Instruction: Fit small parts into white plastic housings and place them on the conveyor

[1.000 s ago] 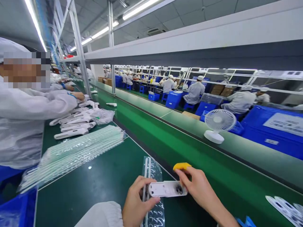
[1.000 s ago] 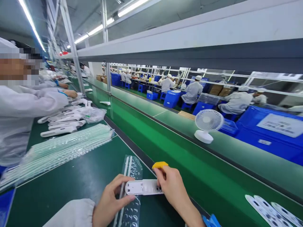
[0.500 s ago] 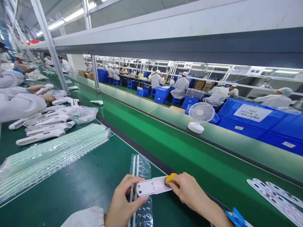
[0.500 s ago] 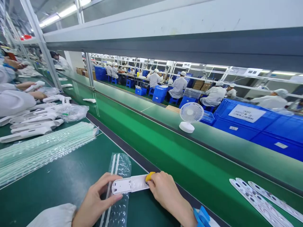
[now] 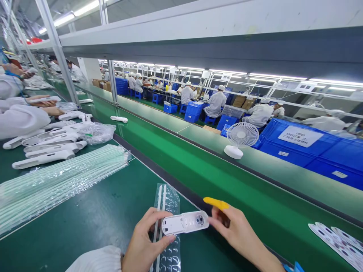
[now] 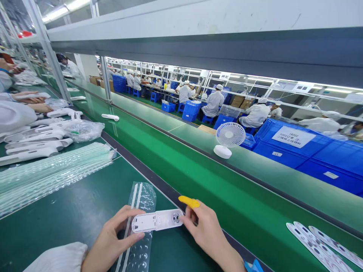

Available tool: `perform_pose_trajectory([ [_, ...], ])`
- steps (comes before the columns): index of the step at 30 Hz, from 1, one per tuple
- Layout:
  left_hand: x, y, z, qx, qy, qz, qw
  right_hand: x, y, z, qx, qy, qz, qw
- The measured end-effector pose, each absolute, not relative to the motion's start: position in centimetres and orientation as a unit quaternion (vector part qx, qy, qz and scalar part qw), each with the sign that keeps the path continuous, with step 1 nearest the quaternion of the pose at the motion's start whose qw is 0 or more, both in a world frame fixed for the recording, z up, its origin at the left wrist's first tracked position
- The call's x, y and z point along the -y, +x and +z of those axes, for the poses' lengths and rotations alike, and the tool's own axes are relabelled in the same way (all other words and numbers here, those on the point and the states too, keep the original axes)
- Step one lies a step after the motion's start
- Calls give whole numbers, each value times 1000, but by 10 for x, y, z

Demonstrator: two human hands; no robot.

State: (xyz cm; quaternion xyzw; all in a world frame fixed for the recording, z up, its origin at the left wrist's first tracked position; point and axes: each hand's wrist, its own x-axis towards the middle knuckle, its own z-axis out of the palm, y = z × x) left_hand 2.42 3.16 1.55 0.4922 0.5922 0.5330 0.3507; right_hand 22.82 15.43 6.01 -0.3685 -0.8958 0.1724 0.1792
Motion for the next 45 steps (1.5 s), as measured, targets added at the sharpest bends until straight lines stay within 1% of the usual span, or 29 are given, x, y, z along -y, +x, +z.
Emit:
perform_pose_trajectory([
  [3,-32,25,16,-592,488,538,351,-154,231,43,906,-313,207,196],
  [7,-33,27,18,-595,464,551,357,-151,228,22,887,-335,232,219],
  [12,-34,27,18,-601,450,557,355,-150,224,22,865,-342,271,248],
  [14,-34,25,15,-603,438,562,358,-157,226,25,844,-375,271,272],
  [16,-34,23,13,-605,423,569,363,-172,231,25,813,-431,235,313],
  [18,-34,22,11,-611,408,575,361,-191,237,23,783,-489,174,343],
  [22,-36,21,9,-613,389,585,362,-224,247,16,760,-551,110,325],
  [26,-37,21,6,-602,378,594,377,-232,252,16,771,-547,96,310],
  [28,-38,21,5,-595,375,599,383,-226,251,17,772,-532,43,345],
  [30,-38,22,4,-591,372,603,386,-213,244,18,763,-498,-8,412],
  [31,-38,22,4,-589,371,604,387,-205,238,17,759,-477,-6,443],
  [32,-38,22,4,-588,370,606,387,-195,231,15,759,-457,27,463],
  [33,-38,23,5,-587,370,607,387,-185,223,13,762,-439,87,468],
  [34,-38,23,5,-585,371,609,386,-174,214,10,767,-425,163,453],
  [36,-37,23,7,-581,373,611,386,-153,195,6,769,-407,312,381],
  [38,-36,24,10,-577,377,613,387,-136,177,5,761,-393,409,315],
  [40,-35,24,13,-568,375,617,395,-125,165,7,751,-381,456,289],
  [45,-34,25,19,-566,350,627,404,-119,156,13,731,-373,494,287],
])
